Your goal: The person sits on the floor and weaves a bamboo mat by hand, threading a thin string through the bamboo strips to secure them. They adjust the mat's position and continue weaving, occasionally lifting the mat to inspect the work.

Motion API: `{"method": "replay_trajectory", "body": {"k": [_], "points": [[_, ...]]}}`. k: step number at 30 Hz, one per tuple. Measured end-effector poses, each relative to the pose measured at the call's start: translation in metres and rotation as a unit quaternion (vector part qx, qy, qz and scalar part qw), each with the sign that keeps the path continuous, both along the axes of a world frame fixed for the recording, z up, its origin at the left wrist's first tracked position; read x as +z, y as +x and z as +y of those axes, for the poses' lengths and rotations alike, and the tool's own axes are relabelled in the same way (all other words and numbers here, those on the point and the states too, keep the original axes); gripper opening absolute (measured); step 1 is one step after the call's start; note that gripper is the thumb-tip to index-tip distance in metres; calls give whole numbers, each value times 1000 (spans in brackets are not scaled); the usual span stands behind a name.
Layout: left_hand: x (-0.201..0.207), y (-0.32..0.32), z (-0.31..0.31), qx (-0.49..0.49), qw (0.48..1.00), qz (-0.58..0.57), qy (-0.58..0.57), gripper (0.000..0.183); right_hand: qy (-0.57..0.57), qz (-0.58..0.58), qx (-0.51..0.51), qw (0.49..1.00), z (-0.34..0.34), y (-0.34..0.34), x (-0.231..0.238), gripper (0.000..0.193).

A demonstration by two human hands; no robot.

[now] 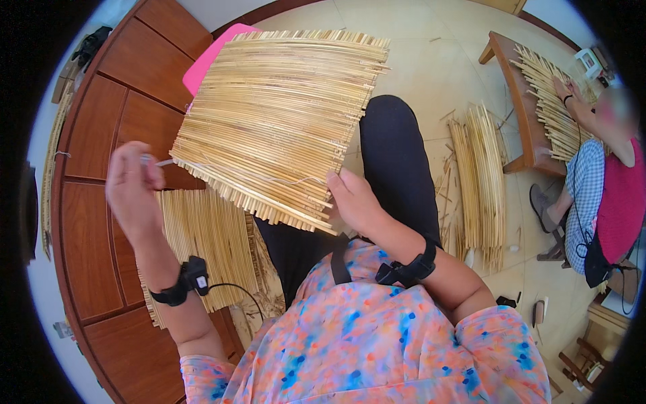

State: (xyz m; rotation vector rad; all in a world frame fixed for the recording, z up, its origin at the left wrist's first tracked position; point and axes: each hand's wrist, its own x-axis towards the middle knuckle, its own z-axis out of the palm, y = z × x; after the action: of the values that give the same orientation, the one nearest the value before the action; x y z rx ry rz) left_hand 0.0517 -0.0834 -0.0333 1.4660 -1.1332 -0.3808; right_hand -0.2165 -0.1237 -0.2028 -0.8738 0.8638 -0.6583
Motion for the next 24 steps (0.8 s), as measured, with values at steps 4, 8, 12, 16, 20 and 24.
{"method": "replay_trajectory", "body": {"k": [4, 8, 12, 16, 20, 24], "points": [[-48, -39, 13, -154, 964, -147, 160, 13, -40, -17, 30, 999, 2, -4, 3, 38], [-78, -70, 13, -256, 932, -196, 164, 22, 23, -66, -27, 997, 7, -5, 12, 35], [-94, -75, 6, -300, 909, -250, 149, 27, 43, -59, 13, 997, 5, -10, -6, 32], [-84, -76, -1, -316, 884, -308, 156, 25, 61, -47, 46, 996, 3, -18, -14, 33], [-75, -78, -5, -318, 866, -347, 168, 22, 66, -43, 53, 995, 2, -22, -8, 29], [-68, -81, -10, -322, 853, -372, 172, 21, 56, -38, 70, 995, -2, -24, -10, 23]]}}
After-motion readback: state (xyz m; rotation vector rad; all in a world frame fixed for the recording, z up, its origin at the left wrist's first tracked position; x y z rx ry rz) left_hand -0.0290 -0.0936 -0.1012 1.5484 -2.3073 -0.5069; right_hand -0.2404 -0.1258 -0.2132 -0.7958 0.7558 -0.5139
